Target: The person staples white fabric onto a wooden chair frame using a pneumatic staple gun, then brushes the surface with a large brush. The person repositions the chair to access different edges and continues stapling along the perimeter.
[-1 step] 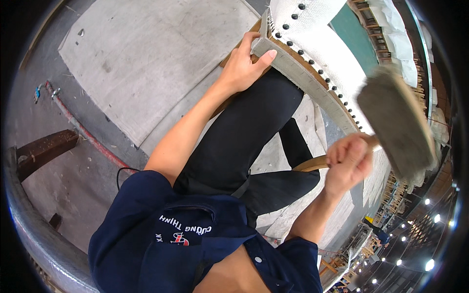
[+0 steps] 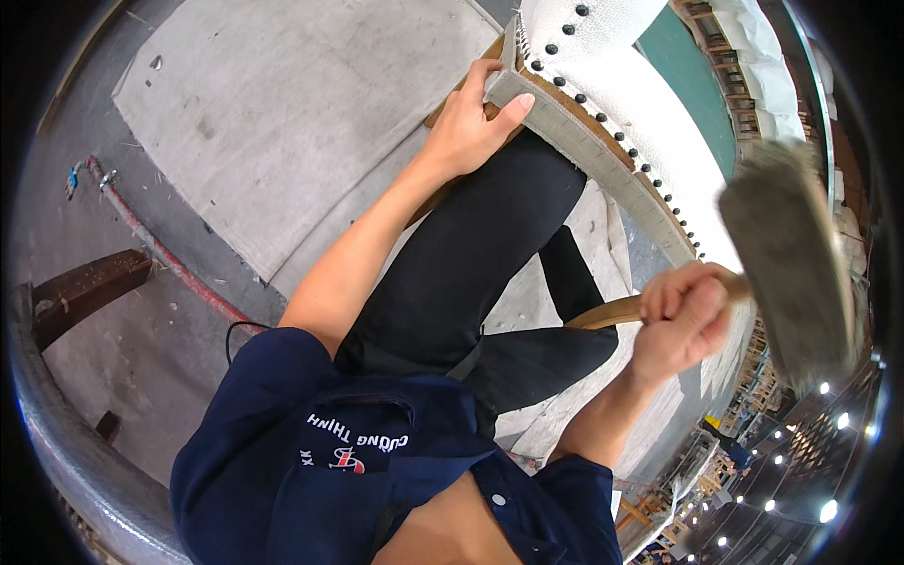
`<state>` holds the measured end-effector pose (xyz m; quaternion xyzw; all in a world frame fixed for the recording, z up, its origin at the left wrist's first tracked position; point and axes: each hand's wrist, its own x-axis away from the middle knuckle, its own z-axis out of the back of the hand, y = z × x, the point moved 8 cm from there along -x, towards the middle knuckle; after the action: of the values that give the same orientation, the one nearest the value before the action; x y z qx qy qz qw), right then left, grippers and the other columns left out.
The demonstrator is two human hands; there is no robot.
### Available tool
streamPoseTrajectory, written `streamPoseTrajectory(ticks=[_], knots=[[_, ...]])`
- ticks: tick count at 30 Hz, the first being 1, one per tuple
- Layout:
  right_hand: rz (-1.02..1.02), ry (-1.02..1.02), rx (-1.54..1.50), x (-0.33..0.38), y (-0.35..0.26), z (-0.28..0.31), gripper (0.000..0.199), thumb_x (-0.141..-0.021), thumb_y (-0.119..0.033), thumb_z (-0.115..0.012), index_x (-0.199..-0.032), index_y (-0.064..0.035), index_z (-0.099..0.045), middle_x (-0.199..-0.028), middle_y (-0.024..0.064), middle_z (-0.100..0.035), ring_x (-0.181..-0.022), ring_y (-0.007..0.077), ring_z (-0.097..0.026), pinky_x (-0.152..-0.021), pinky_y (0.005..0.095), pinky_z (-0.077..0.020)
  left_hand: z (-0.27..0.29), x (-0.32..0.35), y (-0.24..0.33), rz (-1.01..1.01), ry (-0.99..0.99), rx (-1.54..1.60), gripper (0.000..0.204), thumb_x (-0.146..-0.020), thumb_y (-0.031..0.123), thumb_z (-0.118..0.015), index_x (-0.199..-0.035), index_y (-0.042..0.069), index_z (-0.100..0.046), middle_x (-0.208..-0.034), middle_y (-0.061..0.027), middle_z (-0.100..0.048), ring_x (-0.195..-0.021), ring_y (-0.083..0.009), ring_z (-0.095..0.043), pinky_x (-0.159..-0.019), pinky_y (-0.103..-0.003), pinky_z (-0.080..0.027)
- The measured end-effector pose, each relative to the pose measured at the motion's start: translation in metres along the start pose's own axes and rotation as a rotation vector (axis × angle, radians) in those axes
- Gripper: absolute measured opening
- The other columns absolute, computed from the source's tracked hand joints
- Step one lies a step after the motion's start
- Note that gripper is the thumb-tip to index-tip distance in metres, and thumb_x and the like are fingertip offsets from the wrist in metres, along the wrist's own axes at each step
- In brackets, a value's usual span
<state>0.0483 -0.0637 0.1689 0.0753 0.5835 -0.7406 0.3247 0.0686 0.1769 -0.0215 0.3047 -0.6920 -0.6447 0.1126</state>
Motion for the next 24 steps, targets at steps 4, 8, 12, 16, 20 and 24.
streamPoseTrajectory(ticks=[4,8,12,16,20,24], knots=[[0.144,-0.070,0.413,0.000,0.018,-0.002,0.027,-0.101,-0.024,-0.049,-0.088,-0.0013,-0.054,-0.058,0.0040,-0.048,-0.051,0.0142,-0.045,-0.050,0.0314,-0.0389,-0.010,-0.001,0.001,0.008,-0.020,0.021,0.056,-0.095,0.042,-0.058,-0.129,-0.001,-0.045,-0.116,-0.0196,-0.062,-0.107,-0.0241,-0.060,-0.094,-0.035,-0.045],[-0.218,-0.112,0.689,0.013,0.048,0.001,0.027,-0.100,-0.025,-0.054,-0.084,-0.0026,-0.056,-0.057,0.0033,-0.049,-0.053,0.0157,-0.049,-0.049,0.0318,-0.0408,-0.005,0.000,0.005,0.006,-0.008,-0.038,0.056,-0.095,0.042,-0.059,-0.129,-0.001,-0.045,-0.112,-0.0204,-0.063,-0.105,-0.0248,-0.060,-0.093,-0.036,-0.046],[0.094,0.167,0.009,0.004,-0.021,0.018,0.036,-0.105,-0.033,-0.041,-0.089,-0.0013,-0.046,-0.060,0.0020,-0.042,-0.045,0.0054,-0.032,-0.039,0.0221,-0.0272,0.000,0.005,0.002,0.007,0.012,-0.047,0.058,-0.094,0.043,-0.059,-0.129,-0.001,-0.045,-0.111,-0.0209,-0.064,-0.105,-0.0255,-0.061,-0.093,-0.036,-0.046],[0.129,0.094,0.016,0.009,-0.025,0.008,0.035,-0.105,-0.029,-0.044,-0.086,0.0008,-0.046,-0.061,0.0019,-0.042,-0.047,0.0052,-0.033,-0.040,0.0218,-0.0273,0.000,-0.001,0.002,-0.026,0.018,-0.043,0.059,-0.093,0.043,-0.059,-0.130,0.000,-0.045,-0.112,-0.0209,-0.064,-0.106,-0.0255,-0.061,-0.093,-0.036,-0.046],[-0.068,-0.033,0.286,0.020,0.002,-0.007,0.030,-0.106,-0.030,-0.041,-0.095,-0.0019,-0.045,-0.063,0.0004,-0.037,-0.048,0.0074,-0.033,-0.043,0.0226,-0.0291,-0.005,0.003,0.003,0.010,-0.010,-0.056,0.058,-0.094,0.044,-0.057,-0.131,0.000,-0.044,-0.113,-0.0208,-0.063,-0.107,-0.0258,-0.060,-0.094,-0.036,-0.045],[-0.092,-0.077,-0.004,0.024,0.020,-0.026,0.032,-0.106,-0.031,-0.041,-0.095,-0.0020,-0.046,-0.065,0.0007,-0.038,-0.051,0.0082,-0.035,-0.047,0.0223,-0.0329,0.002,0.003,0.000,-0.002,-0.009,-0.038,0.064,-0.091,0.048,-0.056,-0.130,-0.001,-0.042,-0.095,-0.0248,-0.064,-0.089,-0.0305,-0.063,-0.081,-0.040,-0.047]])
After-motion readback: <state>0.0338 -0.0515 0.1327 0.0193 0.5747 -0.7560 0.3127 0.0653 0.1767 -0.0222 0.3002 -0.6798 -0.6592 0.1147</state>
